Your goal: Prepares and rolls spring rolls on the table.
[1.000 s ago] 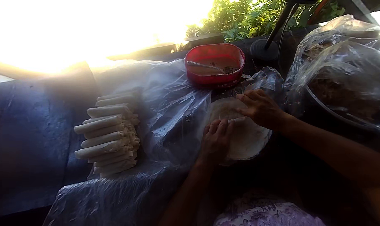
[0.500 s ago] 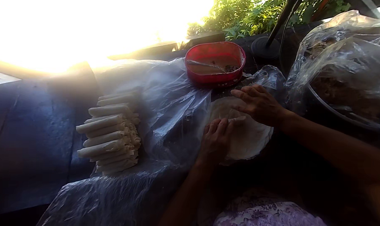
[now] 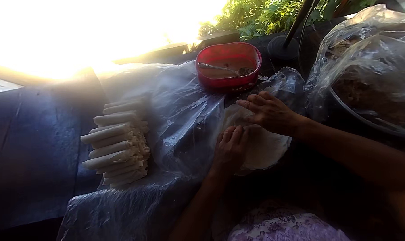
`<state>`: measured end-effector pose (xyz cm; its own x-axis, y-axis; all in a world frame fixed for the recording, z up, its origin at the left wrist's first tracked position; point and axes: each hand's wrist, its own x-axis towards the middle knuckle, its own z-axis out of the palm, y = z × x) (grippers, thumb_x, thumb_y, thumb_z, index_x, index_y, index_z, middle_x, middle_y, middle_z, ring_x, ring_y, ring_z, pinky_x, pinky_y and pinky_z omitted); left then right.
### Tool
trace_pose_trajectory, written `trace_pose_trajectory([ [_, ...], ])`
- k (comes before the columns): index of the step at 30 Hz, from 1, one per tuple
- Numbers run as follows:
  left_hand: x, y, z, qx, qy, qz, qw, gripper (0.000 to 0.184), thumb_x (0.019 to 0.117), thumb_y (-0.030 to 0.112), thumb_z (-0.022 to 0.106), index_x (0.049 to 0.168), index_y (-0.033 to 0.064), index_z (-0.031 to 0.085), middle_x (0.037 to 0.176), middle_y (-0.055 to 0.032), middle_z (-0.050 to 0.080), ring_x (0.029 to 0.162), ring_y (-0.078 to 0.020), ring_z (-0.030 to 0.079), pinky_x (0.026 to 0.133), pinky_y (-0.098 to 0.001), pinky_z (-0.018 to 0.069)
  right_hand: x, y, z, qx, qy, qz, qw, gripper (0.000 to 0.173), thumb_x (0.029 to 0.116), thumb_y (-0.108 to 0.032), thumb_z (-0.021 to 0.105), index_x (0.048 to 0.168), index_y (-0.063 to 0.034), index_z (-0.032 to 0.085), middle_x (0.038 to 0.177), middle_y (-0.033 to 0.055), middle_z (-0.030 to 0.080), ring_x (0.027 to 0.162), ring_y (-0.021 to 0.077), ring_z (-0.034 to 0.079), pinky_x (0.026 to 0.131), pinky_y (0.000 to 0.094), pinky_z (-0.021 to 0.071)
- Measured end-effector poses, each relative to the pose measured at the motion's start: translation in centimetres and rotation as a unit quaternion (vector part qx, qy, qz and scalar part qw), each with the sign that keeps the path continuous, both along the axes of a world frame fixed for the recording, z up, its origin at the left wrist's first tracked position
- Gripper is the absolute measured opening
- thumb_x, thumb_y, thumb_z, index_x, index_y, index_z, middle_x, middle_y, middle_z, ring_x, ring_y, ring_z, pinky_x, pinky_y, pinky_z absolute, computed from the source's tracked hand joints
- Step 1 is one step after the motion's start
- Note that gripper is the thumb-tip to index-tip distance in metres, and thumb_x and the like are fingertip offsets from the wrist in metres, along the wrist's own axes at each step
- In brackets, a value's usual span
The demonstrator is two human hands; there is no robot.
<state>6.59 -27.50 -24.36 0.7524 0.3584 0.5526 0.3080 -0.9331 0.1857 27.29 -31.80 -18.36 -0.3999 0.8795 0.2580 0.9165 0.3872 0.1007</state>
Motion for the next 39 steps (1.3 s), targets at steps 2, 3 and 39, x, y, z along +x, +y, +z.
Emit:
trace_pose_trajectory([
  [2,0.0,0.0,0.0,-0.002,0.000,0.000,1.000,0.025,0.0974,0.008,0.058,0.114,0.0114,0.077,0.114,-0.0101,0.073,0.107,-0.0288,0.067,0.092,-0.0409,0.0520,0.0,0.1,0.2,0.009,0.009,-0.010,1.000,0.028,0.0910,0.003,0.060,0.097,-0.0143,0.081,0.137,0.0131,0.066,0.119,0.0329,0.062,0.092,0.0463,0.0456],
  [3,0.0,0.0,0.0,-0.002,0.000,0.001,1.000,0.025,0.0973,0.008,0.058,0.114,0.0114,0.077,0.113,-0.0101,0.073,0.107,-0.0287,0.067,0.092,-0.0408,0.0519,-0.1,0.1,0.3,0.011,0.017,-0.011,1.000,0.028,0.0915,0.002,0.060,0.098,-0.0146,0.081,0.137,0.0131,0.066,0.119,0.0328,0.062,0.092,0.0462,0.0459],
  [39,0.7,4.5,4.4,-0.206,0.055,-0.021,0.977,0.008,0.0946,-0.001,0.065,0.099,-0.0025,0.072,0.097,-0.0164,0.072,0.098,-0.0342,0.068,0.090,-0.0475,0.0531,-0.5,-2.5,-1.8,-0.052,0.388,-0.173,0.904,0.013,0.0925,-0.004,0.068,0.095,-0.0063,0.080,0.088,0.0141,0.068,0.090,0.0336,0.063,0.081,0.0488,0.0505],
])
